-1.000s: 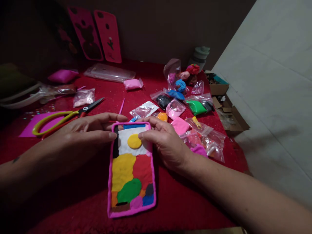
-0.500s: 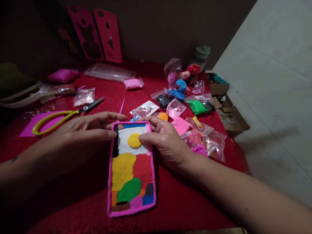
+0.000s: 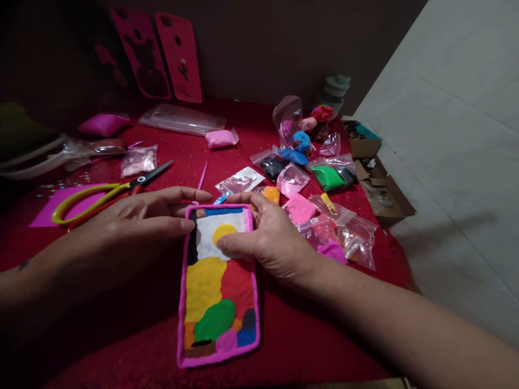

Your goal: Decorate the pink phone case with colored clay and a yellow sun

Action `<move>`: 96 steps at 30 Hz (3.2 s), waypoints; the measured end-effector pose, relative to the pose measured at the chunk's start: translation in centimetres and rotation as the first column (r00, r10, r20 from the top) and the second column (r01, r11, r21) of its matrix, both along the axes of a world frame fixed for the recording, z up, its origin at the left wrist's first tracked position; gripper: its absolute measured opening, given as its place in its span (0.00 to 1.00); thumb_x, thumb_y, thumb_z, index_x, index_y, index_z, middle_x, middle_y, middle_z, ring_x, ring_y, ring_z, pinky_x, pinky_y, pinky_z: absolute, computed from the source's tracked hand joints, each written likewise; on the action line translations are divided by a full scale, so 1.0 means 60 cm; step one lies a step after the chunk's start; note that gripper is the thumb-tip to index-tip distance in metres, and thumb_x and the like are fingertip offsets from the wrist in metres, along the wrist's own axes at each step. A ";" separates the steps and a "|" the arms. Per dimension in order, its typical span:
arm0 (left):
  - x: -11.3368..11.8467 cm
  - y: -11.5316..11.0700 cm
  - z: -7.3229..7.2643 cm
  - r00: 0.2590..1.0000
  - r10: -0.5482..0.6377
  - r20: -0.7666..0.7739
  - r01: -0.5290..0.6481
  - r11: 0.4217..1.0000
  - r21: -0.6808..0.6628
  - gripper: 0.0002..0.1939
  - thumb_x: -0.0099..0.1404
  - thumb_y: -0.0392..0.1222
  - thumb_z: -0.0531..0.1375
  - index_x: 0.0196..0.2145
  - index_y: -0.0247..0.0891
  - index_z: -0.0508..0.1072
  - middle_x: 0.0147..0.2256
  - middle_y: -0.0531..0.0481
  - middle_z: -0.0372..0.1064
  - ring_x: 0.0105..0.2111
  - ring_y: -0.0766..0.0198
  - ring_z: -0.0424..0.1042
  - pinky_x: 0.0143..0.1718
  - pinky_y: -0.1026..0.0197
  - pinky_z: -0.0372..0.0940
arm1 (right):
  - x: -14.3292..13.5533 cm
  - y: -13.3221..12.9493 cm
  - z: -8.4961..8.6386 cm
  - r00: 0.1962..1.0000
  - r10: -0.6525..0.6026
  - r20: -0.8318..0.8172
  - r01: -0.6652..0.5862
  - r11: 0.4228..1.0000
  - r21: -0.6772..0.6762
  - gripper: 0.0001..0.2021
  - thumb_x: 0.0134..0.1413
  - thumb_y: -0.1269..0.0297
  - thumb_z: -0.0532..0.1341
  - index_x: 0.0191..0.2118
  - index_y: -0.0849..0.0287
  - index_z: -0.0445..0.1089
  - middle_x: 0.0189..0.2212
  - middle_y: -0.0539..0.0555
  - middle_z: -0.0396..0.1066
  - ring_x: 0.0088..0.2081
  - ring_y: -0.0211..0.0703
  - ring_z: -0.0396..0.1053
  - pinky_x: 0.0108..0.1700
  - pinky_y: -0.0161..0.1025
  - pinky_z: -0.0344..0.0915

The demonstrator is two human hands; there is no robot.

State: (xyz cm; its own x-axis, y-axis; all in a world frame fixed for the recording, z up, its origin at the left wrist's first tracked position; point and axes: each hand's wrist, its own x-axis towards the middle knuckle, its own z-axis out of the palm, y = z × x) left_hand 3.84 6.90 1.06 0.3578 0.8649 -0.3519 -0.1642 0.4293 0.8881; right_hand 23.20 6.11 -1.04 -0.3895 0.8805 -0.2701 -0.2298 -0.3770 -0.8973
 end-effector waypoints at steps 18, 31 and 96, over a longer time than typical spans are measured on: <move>0.000 -0.001 0.001 1.000 -0.003 0.005 0.003 1.000 -0.015 0.20 0.55 0.31 0.66 0.46 0.39 0.72 0.38 0.46 0.79 0.39 0.54 0.79 0.41 0.57 0.72 | -0.003 -0.002 0.000 1.000 -0.010 -0.001 0.010 1.000 0.013 0.28 0.38 0.74 0.73 0.47 0.55 0.67 0.34 0.50 0.76 0.33 0.42 0.76 0.37 0.38 0.73; 0.000 -0.003 0.001 0.996 -0.003 -0.094 0.003 1.000 -0.003 0.26 0.50 0.33 0.71 0.47 0.39 0.71 0.37 0.48 0.78 0.35 0.58 0.78 0.37 0.61 0.72 | -0.011 -0.004 0.013 0.979 -0.089 -0.185 0.068 0.991 -0.113 0.09 0.47 0.67 0.67 0.36 0.56 0.69 0.31 0.51 0.76 0.32 0.44 0.74 0.41 0.43 0.70; 0.007 -0.008 0.016 0.975 0.015 -0.220 -0.010 1.000 0.024 0.25 0.48 0.34 0.71 0.45 0.40 0.71 0.34 0.53 0.78 0.32 0.63 0.77 0.32 0.66 0.70 | -0.013 -0.017 0.001 0.983 0.048 -0.179 -0.064 0.994 -0.084 0.20 0.48 0.73 0.69 0.46 0.56 0.63 0.36 0.53 0.77 0.33 0.41 0.77 0.39 0.40 0.73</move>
State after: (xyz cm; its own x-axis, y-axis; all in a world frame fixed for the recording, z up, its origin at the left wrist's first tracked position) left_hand 4.28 6.44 2.01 0.2626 0.8774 -0.4015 0.0308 0.4082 0.9124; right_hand 22.40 5.10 -0.98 -0.4860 0.8314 -0.2693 -0.3580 -0.4705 -0.8065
